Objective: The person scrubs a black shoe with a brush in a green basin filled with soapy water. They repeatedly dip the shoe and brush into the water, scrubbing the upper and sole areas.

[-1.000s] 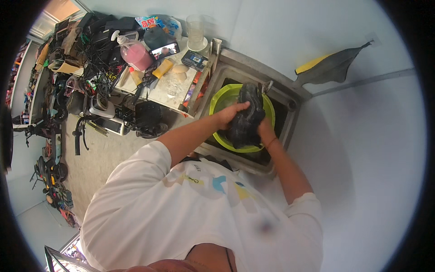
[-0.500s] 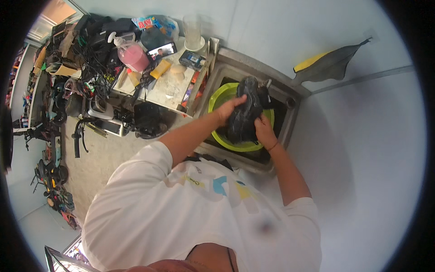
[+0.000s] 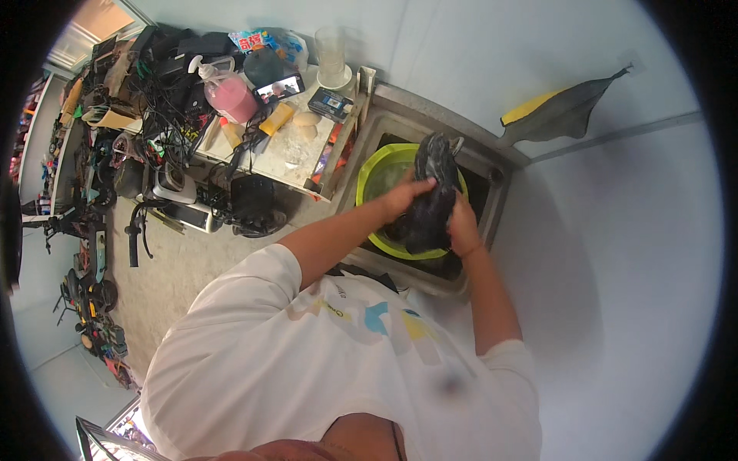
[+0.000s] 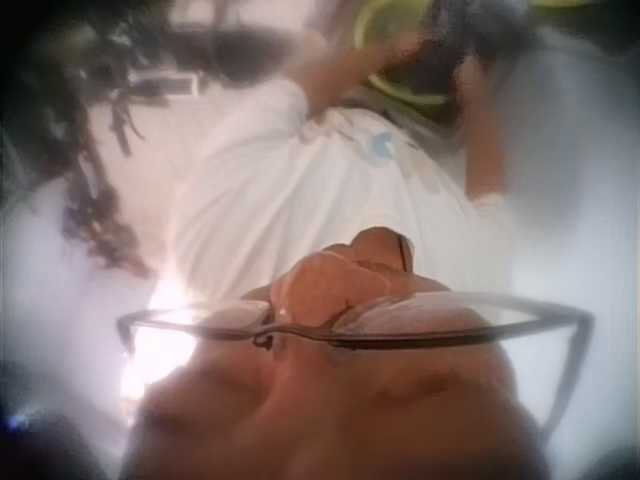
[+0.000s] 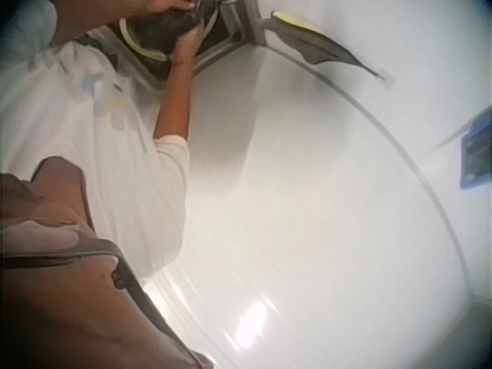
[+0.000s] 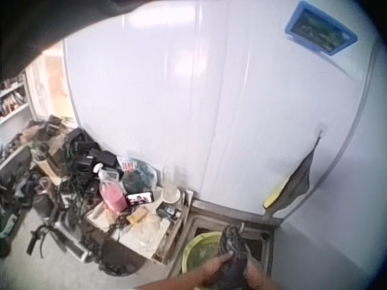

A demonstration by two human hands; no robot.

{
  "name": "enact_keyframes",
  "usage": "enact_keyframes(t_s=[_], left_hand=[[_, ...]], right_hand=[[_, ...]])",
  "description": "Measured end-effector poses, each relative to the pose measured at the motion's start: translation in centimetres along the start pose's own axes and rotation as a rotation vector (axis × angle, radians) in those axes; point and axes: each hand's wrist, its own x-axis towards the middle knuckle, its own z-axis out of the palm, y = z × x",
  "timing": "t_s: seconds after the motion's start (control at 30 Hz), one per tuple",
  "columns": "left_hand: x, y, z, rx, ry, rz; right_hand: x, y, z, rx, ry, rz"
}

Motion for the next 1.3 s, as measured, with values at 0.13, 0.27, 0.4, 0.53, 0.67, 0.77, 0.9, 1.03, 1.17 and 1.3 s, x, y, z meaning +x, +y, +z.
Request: enact_keyframes(t_s=[0.13, 0.27, 0.4, 0.53, 0.67, 0.77, 0.9, 1.03, 1.17, 1.3], left_hand=[[-0.5, 0.3, -0.5, -0.056, -0.027, -0.018], [0.9, -2.5, -0.1, 0.023, 0.058, 0.111], [-0.3, 1.9, -0.9, -0.045, 0.022, 0.034], [-0.1, -2.5, 1.4, 0.109, 0.182, 0.081], [0.7, 1.4, -1.9, -0.095, 0.015, 0.056], [-0.2, 1.1, -0.4, -0.213, -0.049, -0.062], [-0.8, 0.3, 0.4, -0.173, -0.052, 0.036], [-0.3, 1.5, -0.8, -0.226, -0.1, -0.008], [-0.3, -2.1, -0.6, -0.161, -0.018, -0.042], [-0.5, 0.4, -0.4, -0.197, -0.021, -0.03]], right_hand=[[-1.5, -1.5, -0.3, -0.007, 0.001, 0.185], [-1.4, -0.3, 0.4, -0.375, 0.038, -0.202], [-2.5, -1.1, -3.1, -0.091, -0.162, 0.232], [-0.4, -0.2, 0.7, -0.034, 0.067, 0.036], [-3.9, -0.5, 0.5, -0.397, 0.021, 0.022], [-1.4, 3.2, -3.3, -0.728, 0.015, -0.431], [-0.2, 0.4, -3.0, -1.343, 0.172, -0.682], [-2.0, 2.6, -1.9, -1.225, 0.124, -0.651], [-1.6, -0.9, -0.8, -1.486, 0.176, -0.618], [-0.2, 3.7, -3.4, -1.199, 0.206, -0.503]])
